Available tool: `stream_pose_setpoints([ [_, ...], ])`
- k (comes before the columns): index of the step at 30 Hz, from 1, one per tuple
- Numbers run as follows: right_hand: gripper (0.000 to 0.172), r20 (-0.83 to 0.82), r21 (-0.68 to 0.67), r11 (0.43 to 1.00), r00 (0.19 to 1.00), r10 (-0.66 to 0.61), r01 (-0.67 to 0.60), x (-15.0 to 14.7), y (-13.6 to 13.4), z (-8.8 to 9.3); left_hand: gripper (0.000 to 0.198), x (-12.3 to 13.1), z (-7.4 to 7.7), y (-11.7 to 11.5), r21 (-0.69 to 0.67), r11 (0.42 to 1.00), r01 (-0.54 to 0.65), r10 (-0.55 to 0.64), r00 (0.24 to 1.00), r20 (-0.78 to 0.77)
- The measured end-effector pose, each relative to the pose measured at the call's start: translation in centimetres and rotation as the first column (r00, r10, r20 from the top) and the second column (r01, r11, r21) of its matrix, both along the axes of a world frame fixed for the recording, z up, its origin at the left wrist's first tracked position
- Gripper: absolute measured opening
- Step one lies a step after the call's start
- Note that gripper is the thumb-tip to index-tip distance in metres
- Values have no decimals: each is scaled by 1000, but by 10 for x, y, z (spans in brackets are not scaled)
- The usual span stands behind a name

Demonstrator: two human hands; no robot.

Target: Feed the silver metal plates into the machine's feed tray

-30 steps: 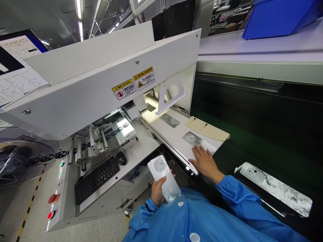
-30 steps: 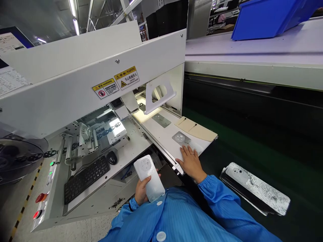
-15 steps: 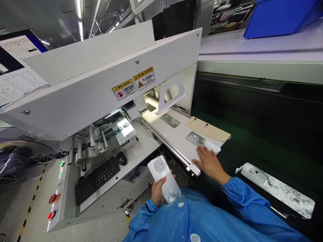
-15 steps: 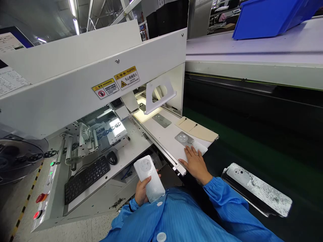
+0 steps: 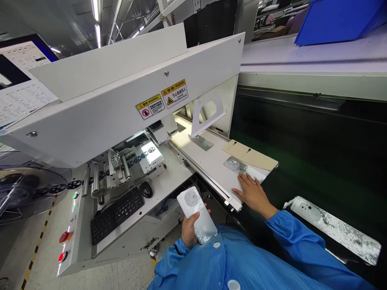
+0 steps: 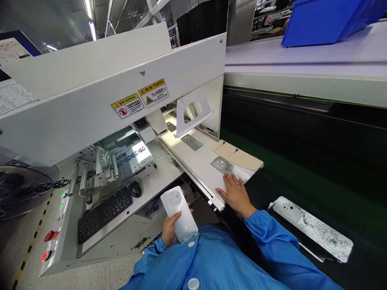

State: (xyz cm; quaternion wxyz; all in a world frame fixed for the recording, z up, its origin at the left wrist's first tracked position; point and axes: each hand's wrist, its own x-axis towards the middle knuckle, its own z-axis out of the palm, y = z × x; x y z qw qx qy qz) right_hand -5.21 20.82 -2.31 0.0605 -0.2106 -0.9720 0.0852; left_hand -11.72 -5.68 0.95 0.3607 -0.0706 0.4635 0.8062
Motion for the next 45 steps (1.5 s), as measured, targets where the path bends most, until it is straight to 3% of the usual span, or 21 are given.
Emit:
stream_pose_setpoints([
  [7, 67, -43, -5, 1000, 999, -7, 7, -1, -2, 2, 73, 0, 7, 1, -19, 1000, -6, 6, 1000, 9],
  [13, 58, -279, -148, 983, 958, 64, -109, 1, -29, 14, 71, -1, 6, 1, -23, 1000, -1, 1, 1000, 1],
  [17, 48, -387, -351, 905, 917, 95, -242, 6, -70, 23, 70, 0, 6, 2, -25, 1000, -14, 14, 1000, -5],
  [21, 42, -349, -542, 779, 928, 133, -316, 11, -104, 30, 64, 2, 11, 2, -39, 999, -5, 5, 1000, -18],
  [25, 42, -256, -692, 664, 956, 144, -285, 13, -114, 32, 56, 3, 14, -1, -29, 999, 17, -18, 999, -42],
  [31, 43, -248, -770, 556, 950, 190, -312, 14, -116, 31, 56, 3, 10, -3, -25, 999, 46, -47, 997, -60],
  [45, 42, -253, -786, 518, 941, 226, -336, 18, -119, 37, 48, 7, 12, -5, 29, 998, 57, -56, 997, -52],
])
